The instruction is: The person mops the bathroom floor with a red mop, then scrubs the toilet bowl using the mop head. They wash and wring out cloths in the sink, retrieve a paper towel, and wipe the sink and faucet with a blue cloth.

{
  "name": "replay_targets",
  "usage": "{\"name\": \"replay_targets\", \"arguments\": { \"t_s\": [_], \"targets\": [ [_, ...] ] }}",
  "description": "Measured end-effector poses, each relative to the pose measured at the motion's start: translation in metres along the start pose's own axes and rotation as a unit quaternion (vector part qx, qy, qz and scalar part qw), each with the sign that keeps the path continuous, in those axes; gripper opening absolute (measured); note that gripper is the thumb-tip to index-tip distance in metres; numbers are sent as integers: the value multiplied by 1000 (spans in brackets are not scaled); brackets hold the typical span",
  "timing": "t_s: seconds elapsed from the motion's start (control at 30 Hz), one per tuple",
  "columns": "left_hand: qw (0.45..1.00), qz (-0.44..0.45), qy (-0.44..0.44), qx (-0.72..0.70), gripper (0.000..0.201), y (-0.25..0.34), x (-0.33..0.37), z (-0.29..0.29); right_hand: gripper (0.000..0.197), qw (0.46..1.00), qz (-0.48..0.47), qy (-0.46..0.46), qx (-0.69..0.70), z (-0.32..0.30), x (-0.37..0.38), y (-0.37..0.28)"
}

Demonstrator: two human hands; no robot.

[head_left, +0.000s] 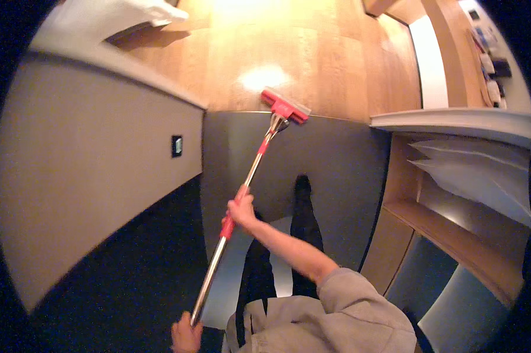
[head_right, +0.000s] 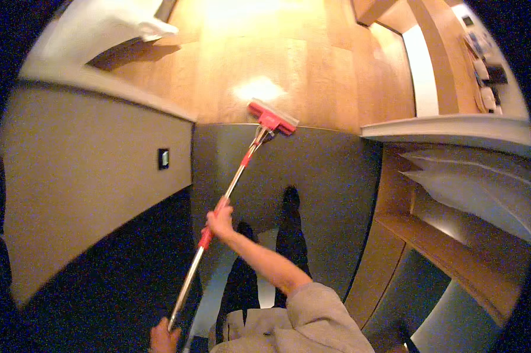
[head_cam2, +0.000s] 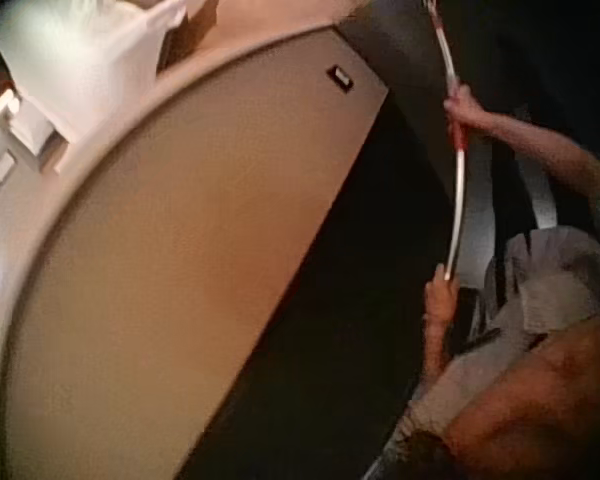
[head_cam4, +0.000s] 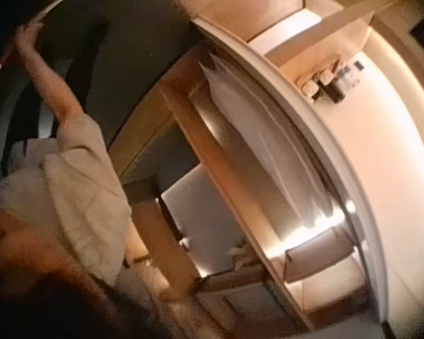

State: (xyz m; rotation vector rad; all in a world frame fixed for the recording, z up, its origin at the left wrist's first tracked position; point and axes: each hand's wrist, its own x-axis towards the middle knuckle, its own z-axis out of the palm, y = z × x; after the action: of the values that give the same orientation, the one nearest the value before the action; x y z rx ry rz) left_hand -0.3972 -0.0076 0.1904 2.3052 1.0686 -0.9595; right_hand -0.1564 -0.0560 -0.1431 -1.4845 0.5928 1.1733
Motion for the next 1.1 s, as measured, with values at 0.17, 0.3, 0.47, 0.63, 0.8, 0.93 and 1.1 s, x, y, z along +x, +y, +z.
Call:
{"name": "replay_targets", "arguments": {
  "t_s": [0.17, 0.3, 0.47, 0.63, 0.8, 0.93, 1.1],
  "targets": [
    [979, -127, -44, -153, 39, -98, -136, 140, 59, 957, -70, -73, -270, 56, -80, 151],
    [960, -168, -57, -218, 34, -95, -185, 214, 62, 924, -84, -100, -360, 29, -104, 228],
    [928, -146, -86, -331, 37, -63, -178, 254, 55, 922, -81, -98, -365, 10, -59, 253],
    [888, -179, -117, -408, 40, -94, -215, 314, 24, 848, -176, -80, -494, 4, -92, 292],
    [905, -99, -66, -408, 34, -140, -360, 447, 14, 945, -138, -125, -270, -111, -162, 456],
    [922, -148, -124, -336, 30, -252, -548, 603, 39, 966, -79, -120, -213, -140, -332, 654],
    [895, -265, -143, -328, 29, -425, -678, 685, 81, 953, -112, -113, -258, -136, -465, 936]
  ]
}}
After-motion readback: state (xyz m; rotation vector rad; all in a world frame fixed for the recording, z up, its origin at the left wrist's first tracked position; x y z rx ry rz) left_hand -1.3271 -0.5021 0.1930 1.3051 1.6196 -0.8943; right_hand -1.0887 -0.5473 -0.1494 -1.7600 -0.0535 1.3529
